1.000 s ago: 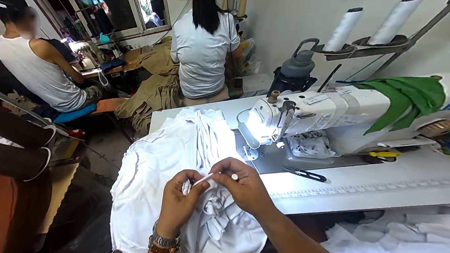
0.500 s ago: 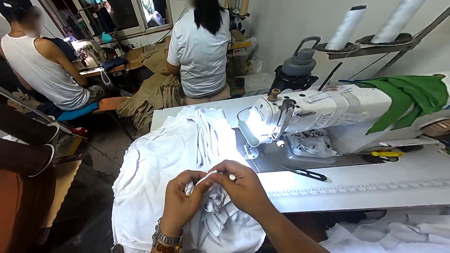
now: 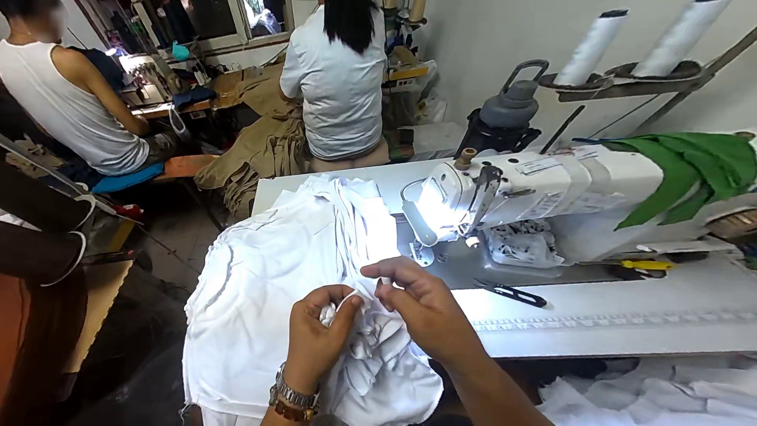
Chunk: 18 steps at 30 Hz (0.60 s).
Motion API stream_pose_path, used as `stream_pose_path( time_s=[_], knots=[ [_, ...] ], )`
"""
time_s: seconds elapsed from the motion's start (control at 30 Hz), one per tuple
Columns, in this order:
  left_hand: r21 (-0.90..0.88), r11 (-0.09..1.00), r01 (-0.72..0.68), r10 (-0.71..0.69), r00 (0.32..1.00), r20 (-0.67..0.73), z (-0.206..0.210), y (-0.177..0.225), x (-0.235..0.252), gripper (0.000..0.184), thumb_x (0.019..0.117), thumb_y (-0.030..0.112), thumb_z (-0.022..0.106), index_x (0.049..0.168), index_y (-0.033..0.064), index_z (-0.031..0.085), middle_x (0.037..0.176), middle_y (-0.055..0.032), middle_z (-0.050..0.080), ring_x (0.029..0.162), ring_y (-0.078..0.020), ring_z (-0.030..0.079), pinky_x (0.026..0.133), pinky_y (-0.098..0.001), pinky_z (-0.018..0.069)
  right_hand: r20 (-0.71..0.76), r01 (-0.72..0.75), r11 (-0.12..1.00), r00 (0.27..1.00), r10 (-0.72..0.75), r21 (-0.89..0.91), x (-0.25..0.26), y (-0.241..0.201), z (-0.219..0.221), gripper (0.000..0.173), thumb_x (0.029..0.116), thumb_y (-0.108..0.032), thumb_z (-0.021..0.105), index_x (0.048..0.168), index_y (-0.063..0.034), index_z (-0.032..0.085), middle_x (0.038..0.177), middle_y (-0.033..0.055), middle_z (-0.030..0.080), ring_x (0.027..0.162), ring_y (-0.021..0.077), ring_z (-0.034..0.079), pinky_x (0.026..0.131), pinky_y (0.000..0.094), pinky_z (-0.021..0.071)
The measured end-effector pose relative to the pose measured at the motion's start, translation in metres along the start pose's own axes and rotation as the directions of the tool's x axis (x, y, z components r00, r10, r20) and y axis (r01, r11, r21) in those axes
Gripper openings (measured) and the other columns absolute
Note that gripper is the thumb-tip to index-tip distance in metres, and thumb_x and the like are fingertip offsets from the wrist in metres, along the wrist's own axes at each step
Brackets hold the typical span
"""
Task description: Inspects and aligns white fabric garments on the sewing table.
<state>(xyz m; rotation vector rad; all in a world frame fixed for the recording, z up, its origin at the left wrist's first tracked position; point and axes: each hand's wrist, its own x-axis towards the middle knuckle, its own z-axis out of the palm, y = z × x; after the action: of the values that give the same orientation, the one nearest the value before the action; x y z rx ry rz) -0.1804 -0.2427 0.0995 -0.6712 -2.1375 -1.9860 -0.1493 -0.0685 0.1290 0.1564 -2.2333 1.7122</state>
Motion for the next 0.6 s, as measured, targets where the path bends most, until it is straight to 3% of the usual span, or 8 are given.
stream_pose_path(
  time_s=[0.1, 0.17, 0.23, 0.47, 0.6],
  knots=[
    [-0.009, 1.0, -0.005, 0.005, 1.0, -0.013, 0.0, 0.0, 0.0, 0.008, 0.0921, 0.014, 0.069, 0.092, 0.0104, 0.076, 0.081, 0.0028, 0.072, 0.074, -0.0055, 0.068, 0.069, -0.0223, 0.0579, -0.025, 0.131, 0.989, 0.991, -0.133, -0.068, -0.004, 0.001, 0.004, 0.031, 0.099, -0.016, 0.056, 0.124, -0.0148, 0.074, 0.098, -0.002, 0.058, 0.077, 0.0031, 0.056, 0.063, 0.0158, 0.05],
    [-0.011, 1.0, -0.015, 0.015, 1.0, -0.017, 0.0, 0.0, 0.0, 0.007, 0.0915, 0.013, 0.07, 0.092, 0.0108, 0.076, 0.082, 0.0029, 0.072, 0.075, -0.0054, 0.068, 0.07, -0.0225, 0.0579, -0.055, 0.21, 0.976, 0.975, -0.214, -0.06, -0.007, 0.001, 0.008, 0.036, 0.0955, -0.013, 0.063, 0.13, -0.011, 0.07, 0.099, -0.0018, 0.066, 0.086, 0.005, 0.063, 0.075, 0.0188, 0.056],
    [-0.021, 0.999, -0.024, 0.024, 1.0, -0.02, 0.0, -0.002, -0.001, 0.006, 0.0908, 0.012, 0.07, 0.09, 0.0107, 0.076, 0.081, 0.0029, 0.072, 0.074, -0.005, 0.067, 0.07, -0.0219, 0.0574, -0.113, 0.27, 0.961, 0.954, -0.276, -0.068, -0.008, 0.002, 0.012, 0.039, 0.0921, -0.01, 0.067, 0.131, -0.0069, 0.068, 0.098, -0.0014, 0.072, 0.087, 0.0052, 0.067, 0.08, 0.0206, 0.0582],
    [-0.026, 0.999, -0.034, 0.034, 0.999, -0.018, 0.0, -0.003, -0.002, 0.006, 0.0897, 0.012, 0.07, 0.089, 0.0103, 0.076, 0.082, 0.0031, 0.072, 0.075, -0.0039, 0.068, 0.07, -0.0211, 0.058, -0.149, 0.314, 0.947, 0.935, -0.321, -0.067, -0.01, 0.006, 0.021, 0.037, 0.0917, -0.011, 0.07, 0.128, -0.003, 0.07, 0.093, -0.0009, 0.074, 0.087, 0.0054, 0.071, 0.082, 0.0212, 0.0602],
    [-0.022, 0.999, -0.024, 0.024, 1.0, -0.014, 0.0, -0.004, -0.004, 0.006, 0.0897, 0.013, 0.071, 0.089, 0.0102, 0.076, 0.083, 0.003, 0.073, 0.077, -0.0041, 0.068, 0.071, -0.0214, 0.0583, -0.115, 0.321, 0.934, 0.933, -0.34, -0.155, -0.006, -0.002, 0.024, 0.033, 0.0913, -0.01, 0.068, 0.124, -0.004, 0.072, 0.092, -0.0022, 0.075, 0.084, 0.0005, 0.068, 0.079, 0.0153, 0.057]
  ],
)
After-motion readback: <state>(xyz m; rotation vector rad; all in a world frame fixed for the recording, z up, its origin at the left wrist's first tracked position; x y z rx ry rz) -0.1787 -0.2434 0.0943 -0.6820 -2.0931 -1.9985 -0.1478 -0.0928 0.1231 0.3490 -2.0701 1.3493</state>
